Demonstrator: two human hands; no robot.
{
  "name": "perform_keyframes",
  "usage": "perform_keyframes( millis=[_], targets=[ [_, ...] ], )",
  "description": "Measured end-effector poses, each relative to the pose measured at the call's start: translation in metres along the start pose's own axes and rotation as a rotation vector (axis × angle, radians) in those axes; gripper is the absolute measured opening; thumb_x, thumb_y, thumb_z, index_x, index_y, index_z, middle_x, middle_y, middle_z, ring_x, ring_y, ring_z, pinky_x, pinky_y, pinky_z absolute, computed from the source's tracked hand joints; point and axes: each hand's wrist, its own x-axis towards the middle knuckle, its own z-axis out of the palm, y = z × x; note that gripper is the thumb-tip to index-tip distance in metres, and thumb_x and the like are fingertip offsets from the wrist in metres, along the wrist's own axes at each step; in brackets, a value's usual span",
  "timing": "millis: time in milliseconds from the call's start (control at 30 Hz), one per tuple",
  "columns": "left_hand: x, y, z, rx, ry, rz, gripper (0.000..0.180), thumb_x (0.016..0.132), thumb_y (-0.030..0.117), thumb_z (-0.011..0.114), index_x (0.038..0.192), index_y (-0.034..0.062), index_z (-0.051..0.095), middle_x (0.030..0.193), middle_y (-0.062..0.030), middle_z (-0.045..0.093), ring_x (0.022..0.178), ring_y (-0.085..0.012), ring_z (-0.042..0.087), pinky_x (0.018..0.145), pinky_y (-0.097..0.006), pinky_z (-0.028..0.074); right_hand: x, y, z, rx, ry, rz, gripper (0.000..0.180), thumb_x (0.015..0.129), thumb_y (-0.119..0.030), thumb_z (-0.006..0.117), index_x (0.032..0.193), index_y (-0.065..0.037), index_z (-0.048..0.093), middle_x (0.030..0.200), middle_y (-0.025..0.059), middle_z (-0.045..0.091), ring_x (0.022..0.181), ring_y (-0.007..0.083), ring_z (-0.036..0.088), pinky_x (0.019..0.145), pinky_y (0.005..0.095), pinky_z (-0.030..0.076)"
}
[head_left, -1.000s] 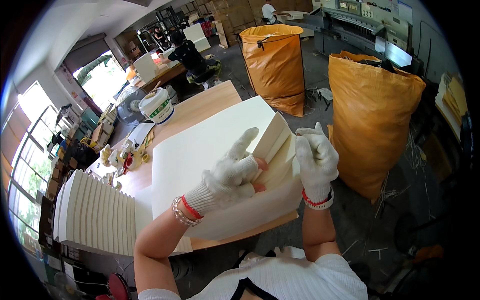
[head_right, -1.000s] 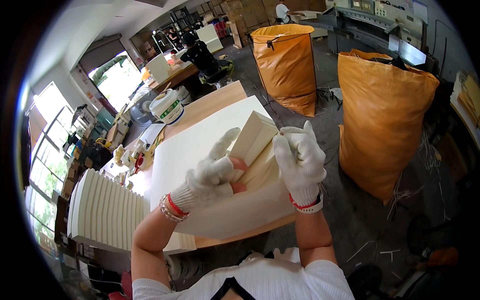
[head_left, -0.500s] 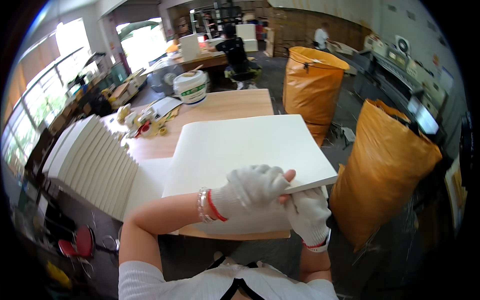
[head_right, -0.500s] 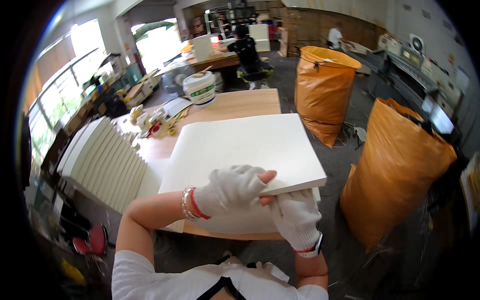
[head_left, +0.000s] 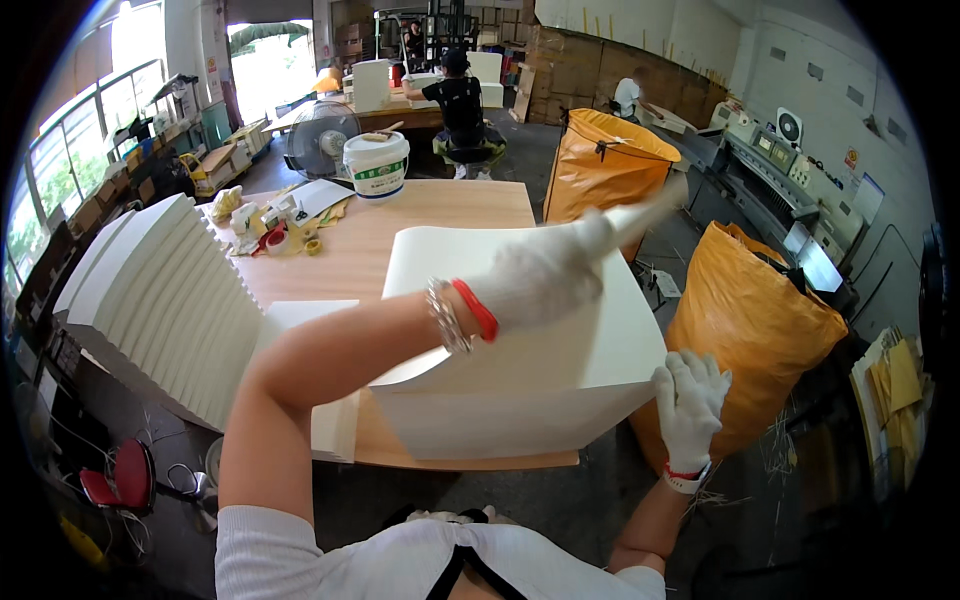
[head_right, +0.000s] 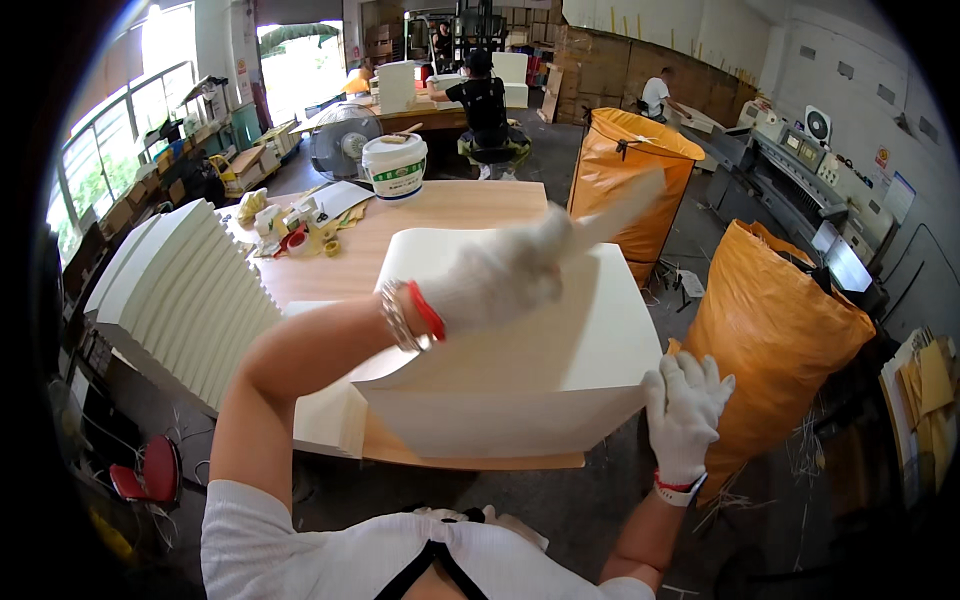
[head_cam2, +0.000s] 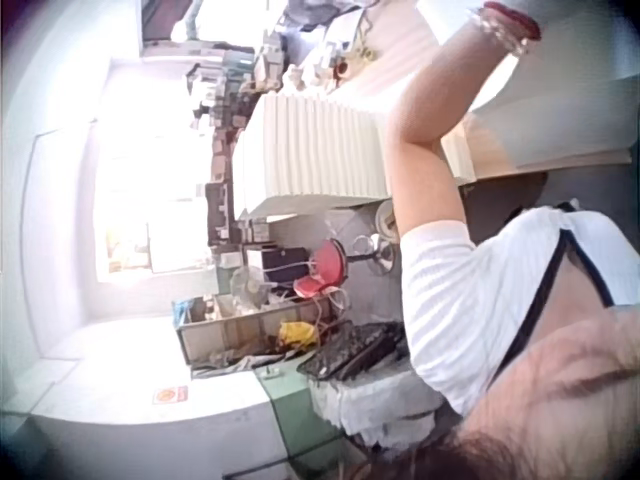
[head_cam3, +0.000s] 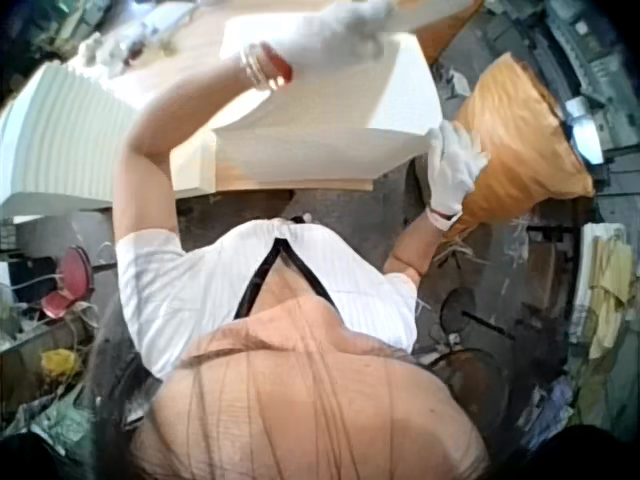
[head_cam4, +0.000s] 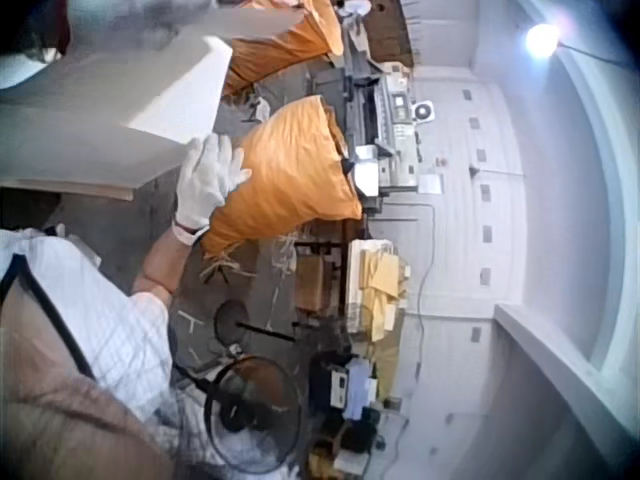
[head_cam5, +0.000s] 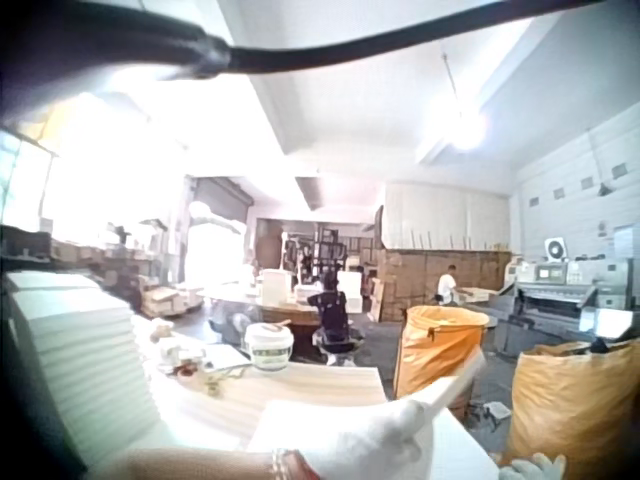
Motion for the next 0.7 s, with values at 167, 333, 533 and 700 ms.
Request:
perform_keyframes(
  millis=[167, 333, 533, 700],
  targets=[
    [-0.055, -0.037, -0.075, -0.434, 0.673, 0.331, 0.034, 0.085, 0.002, 0.066, 0.116, 0.0045, 0.051, 0.096, -0.0106, 0.065, 0.089, -0.0177, 0.064, 0.074, -0.03, 0.053, 0.005, -0.059, -0.007, 0.155, 0.195, -0.119, 0.038, 0.088, -0.017, 0.069, 0.123, -0.001, 0.064, 0.126, 0.0161, 0.064, 0.122, 0.038, 0.056, 0.112, 0.0549, 0.034],
    [-0.122, -0.095, -0.111, -0.568, 1.041, 0.52, 0.033, 0.091, 0.003, 0.064, 0.122, -0.0002, 0.054, 0.104, -0.0043, 0.063, 0.086, -0.0115, 0.058, 0.076, -0.028, 0.05, 0.018, -0.197, 0.005, 0.594, -0.125, -0.597, 0.039, 0.085, -0.019, 0.071, 0.12, -0.003, 0.063, 0.125, 0.0152, 0.062, 0.12, 0.0353, 0.056, 0.105, 0.0505, 0.041],
    [-0.165, -0.174, -0.114, -0.93, 1.355, 0.566, 0.032, 0.092, 0.003, 0.062, 0.123, 0.002, 0.055, 0.111, -0.0068, 0.063, 0.095, -0.0148, 0.063, 0.083, -0.028, 0.054, 0.003, -0.27, 0.028, 0.536, -0.128, -0.701, 0.037, 0.081, -0.031, 0.075, 0.103, -0.005, 0.062, 0.115, 0.0112, 0.062, 0.112, 0.0322, 0.058, 0.098, 0.0541, 0.044],
    [-0.184, -0.201, -0.132, -1.044, 1.448, 0.469, 0.038, 0.092, 0.002, 0.058, 0.13, 0.0013, 0.053, 0.114, -0.0083, 0.064, 0.098, -0.0167, 0.063, 0.084, -0.029, 0.054, 0.003, -0.27, 0.027, 0.512, -0.118, -0.688, 0.041, 0.078, -0.03, 0.077, 0.105, -0.004, 0.06, 0.115, 0.0133, 0.062, 0.111, 0.0324, 0.059, 0.097, 0.055, 0.045]
  ],
)
